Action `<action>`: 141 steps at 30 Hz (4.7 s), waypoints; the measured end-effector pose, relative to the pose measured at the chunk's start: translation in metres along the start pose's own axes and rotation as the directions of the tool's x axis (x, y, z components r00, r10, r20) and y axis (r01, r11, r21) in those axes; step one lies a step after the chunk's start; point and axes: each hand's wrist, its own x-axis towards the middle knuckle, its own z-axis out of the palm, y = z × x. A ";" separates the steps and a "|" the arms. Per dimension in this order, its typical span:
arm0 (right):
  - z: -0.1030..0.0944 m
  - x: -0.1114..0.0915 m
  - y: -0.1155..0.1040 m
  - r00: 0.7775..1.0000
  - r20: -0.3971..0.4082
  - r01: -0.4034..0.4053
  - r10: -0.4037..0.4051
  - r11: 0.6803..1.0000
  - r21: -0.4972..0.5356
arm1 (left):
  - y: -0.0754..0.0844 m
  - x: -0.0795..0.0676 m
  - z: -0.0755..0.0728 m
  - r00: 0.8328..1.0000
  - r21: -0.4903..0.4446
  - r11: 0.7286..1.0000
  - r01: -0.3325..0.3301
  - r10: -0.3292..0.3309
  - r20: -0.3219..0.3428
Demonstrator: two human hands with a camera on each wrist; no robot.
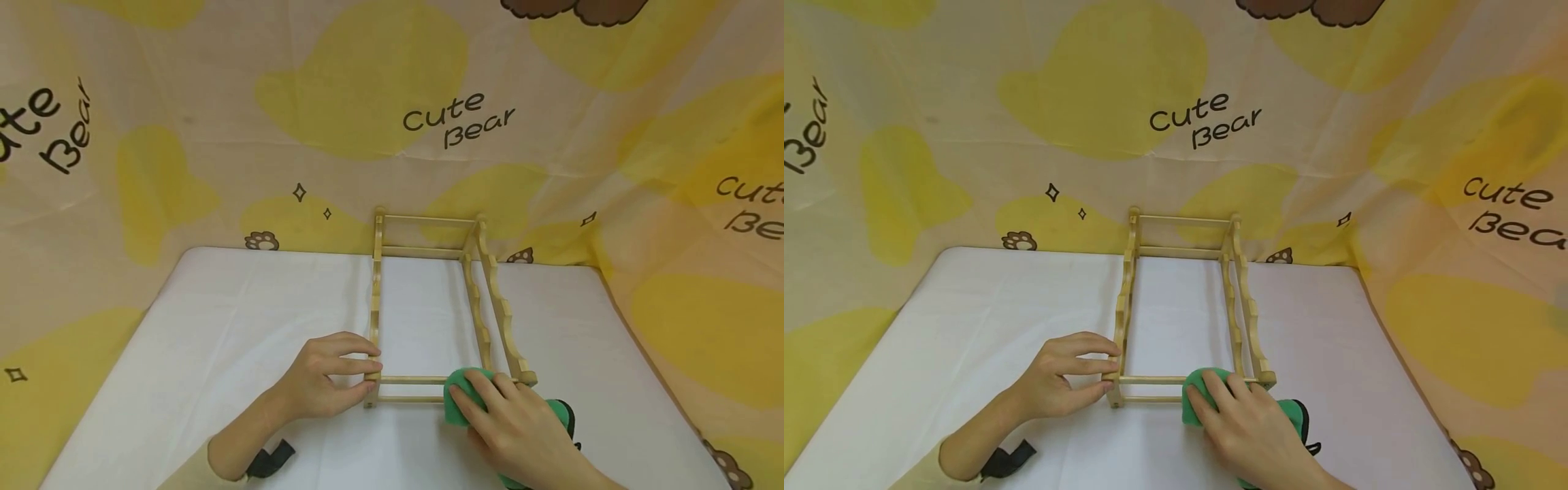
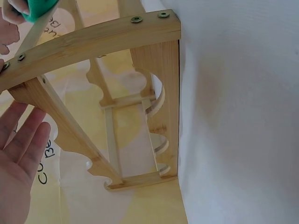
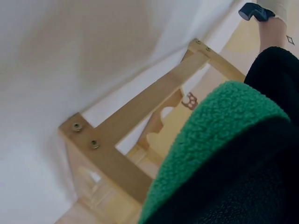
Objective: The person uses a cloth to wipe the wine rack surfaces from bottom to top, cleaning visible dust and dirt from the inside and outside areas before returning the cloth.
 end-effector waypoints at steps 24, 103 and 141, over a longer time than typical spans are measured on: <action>-0.031 -0.049 0.042 1.000 0.029 0.007 -0.008 1.000 0.016 | 0.014 0.012 0.004 0.998 0.097 0.993 0.065 -0.064 -0.006; -0.036 -0.105 0.114 0.941 -0.077 -0.334 0.328 0.939 -0.083 | 0.020 0.000 -0.011 0.976 0.099 0.981 0.169 -0.180 0.119; -0.032 -0.105 0.116 0.928 -0.055 -0.372 0.368 0.924 -0.093 | -0.017 -0.013 -0.056 0.975 0.096 0.973 0.208 -0.214 0.064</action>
